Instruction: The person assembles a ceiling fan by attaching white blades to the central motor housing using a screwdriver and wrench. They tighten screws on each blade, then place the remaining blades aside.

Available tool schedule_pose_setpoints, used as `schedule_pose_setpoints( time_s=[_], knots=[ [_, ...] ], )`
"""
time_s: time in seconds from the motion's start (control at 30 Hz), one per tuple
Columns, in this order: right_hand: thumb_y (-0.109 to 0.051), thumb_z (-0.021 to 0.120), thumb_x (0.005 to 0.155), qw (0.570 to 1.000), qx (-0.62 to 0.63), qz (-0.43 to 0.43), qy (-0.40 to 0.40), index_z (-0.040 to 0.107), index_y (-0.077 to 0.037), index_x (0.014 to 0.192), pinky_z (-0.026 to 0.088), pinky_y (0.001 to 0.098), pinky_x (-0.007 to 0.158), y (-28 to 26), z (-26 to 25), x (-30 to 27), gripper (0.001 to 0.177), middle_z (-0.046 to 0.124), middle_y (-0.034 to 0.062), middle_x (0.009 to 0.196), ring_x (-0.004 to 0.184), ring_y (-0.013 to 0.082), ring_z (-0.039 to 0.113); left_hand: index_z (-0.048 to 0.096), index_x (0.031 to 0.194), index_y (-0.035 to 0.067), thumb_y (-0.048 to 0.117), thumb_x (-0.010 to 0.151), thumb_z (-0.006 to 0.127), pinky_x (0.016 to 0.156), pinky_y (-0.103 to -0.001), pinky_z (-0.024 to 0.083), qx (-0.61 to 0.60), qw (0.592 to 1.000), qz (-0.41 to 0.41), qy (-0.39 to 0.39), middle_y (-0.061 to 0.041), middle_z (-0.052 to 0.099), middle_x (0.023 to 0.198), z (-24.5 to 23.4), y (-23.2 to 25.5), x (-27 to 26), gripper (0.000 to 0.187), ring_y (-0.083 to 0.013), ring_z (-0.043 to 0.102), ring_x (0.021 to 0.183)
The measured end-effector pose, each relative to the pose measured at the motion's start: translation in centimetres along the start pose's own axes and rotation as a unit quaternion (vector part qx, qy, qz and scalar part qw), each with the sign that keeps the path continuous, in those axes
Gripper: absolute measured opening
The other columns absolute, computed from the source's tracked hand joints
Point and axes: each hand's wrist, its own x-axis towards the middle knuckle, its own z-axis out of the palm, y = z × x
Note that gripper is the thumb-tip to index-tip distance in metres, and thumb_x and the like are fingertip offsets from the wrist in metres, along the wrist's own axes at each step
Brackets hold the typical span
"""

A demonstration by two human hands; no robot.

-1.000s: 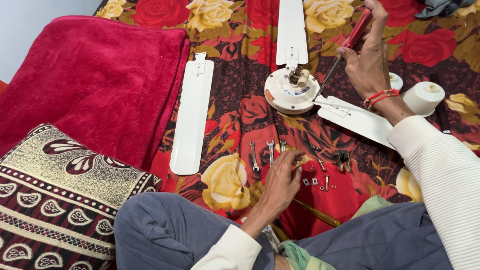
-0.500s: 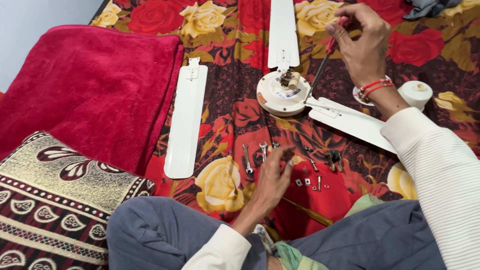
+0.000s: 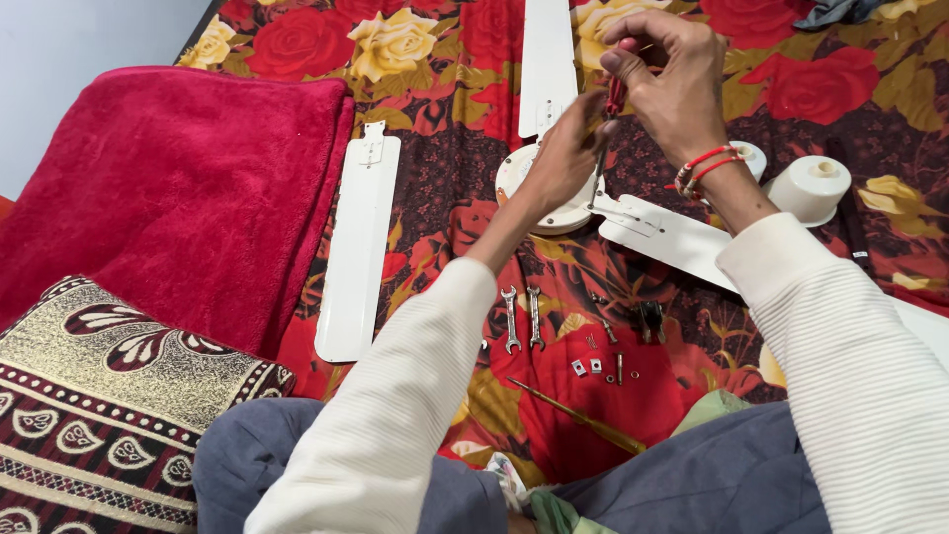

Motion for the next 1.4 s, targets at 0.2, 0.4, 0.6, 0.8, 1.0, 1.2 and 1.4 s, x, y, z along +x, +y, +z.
schedule_pose_setpoints(
  time_s=[0.2,0.4,0.6,0.8,1.0,1.2,1.4],
  knots=[
    [-0.006,0.066,0.112,0.990,0.118,0.076,0.007,0.063,0.001,0.112,0.060,0.0251,0.075,1.5,0.6,-1.0,0.008,0.069,0.0023,0.092,0.084,0.0083,0.071,0.061,0.128,-0.002,-0.006,0.091,0.060,0.082,-0.037,0.060,0.058,0.997,0.032,-0.049,-0.019,0.076,0.103,0.9,-1.9,2.0,0.036,-0.0250,0.070,0.092],
    [-0.032,0.043,0.120,0.946,0.294,0.118,0.068,0.051,-0.005,0.110,0.047,0.0263,0.071,4.2,2.4,-2.6,0.030,0.052,-0.0010,0.082,0.072,0.0082,0.051,0.068,0.108,-0.007,-0.011,0.074,0.066,0.075,-0.040,0.058,0.114,0.993,0.014,0.006,-0.022,0.076,0.094,2.4,-1.2,1.9,0.034,-0.0240,0.074,0.085],
    [-0.035,0.048,0.113,0.887,0.388,0.195,0.158,0.045,-0.009,0.089,0.035,0.0294,0.056,5.8,3.0,-2.4,0.036,0.041,-0.0004,0.071,0.060,0.0101,0.039,0.069,0.104,-0.007,-0.007,0.077,0.067,0.075,-0.036,0.059,0.051,0.999,0.009,0.010,-0.023,0.075,0.086,3.1,-0.6,2.3,0.027,-0.0161,0.075,0.081],
    [-0.029,0.046,0.107,0.873,0.374,0.193,0.248,0.040,-0.009,0.081,0.019,0.0282,0.044,5.9,4.0,-2.1,0.034,0.036,-0.0013,0.064,0.050,0.0081,0.027,0.069,0.106,-0.005,-0.005,0.082,0.065,0.076,-0.031,0.057,-0.012,0.999,0.029,-0.017,-0.019,0.077,0.086,3.3,-1.3,2.0,0.025,-0.0036,0.063,0.082],
    [-0.029,0.047,0.109,0.883,0.346,0.167,0.271,0.037,-0.009,0.078,0.017,0.0282,0.044,6.8,5.0,-2.0,0.038,0.033,-0.0006,0.062,0.050,0.0093,0.026,0.070,0.106,-0.004,-0.002,0.083,0.069,0.076,-0.030,0.058,-0.022,0.999,0.029,-0.008,-0.015,0.080,0.088,3.1,-1.2,1.9,0.023,-0.0029,0.065,0.085],
    [-0.029,0.044,0.112,0.876,0.390,0.164,0.233,0.035,-0.009,0.081,0.016,0.0300,0.046,8.0,4.8,-2.2,0.038,0.030,0.0000,0.063,0.052,0.0109,0.024,0.071,0.106,-0.007,0.000,0.084,0.070,0.074,-0.030,0.059,-0.021,0.999,0.022,0.016,-0.014,0.080,0.088,2.9,-0.4,1.4,0.023,-0.0048,0.069,0.083],
    [-0.040,0.037,0.113,0.855,0.477,0.195,0.049,0.029,-0.012,0.074,0.013,0.0286,0.043,8.3,2.3,-2.6,0.048,0.024,-0.0027,0.058,0.048,0.0094,0.018,0.077,0.104,-0.003,0.004,0.087,0.074,0.070,-0.031,0.061,-0.045,0.998,-0.041,0.025,-0.011,0.083,0.087,2.7,0.6,1.1,0.019,-0.0066,0.069,0.076]
  ],
)
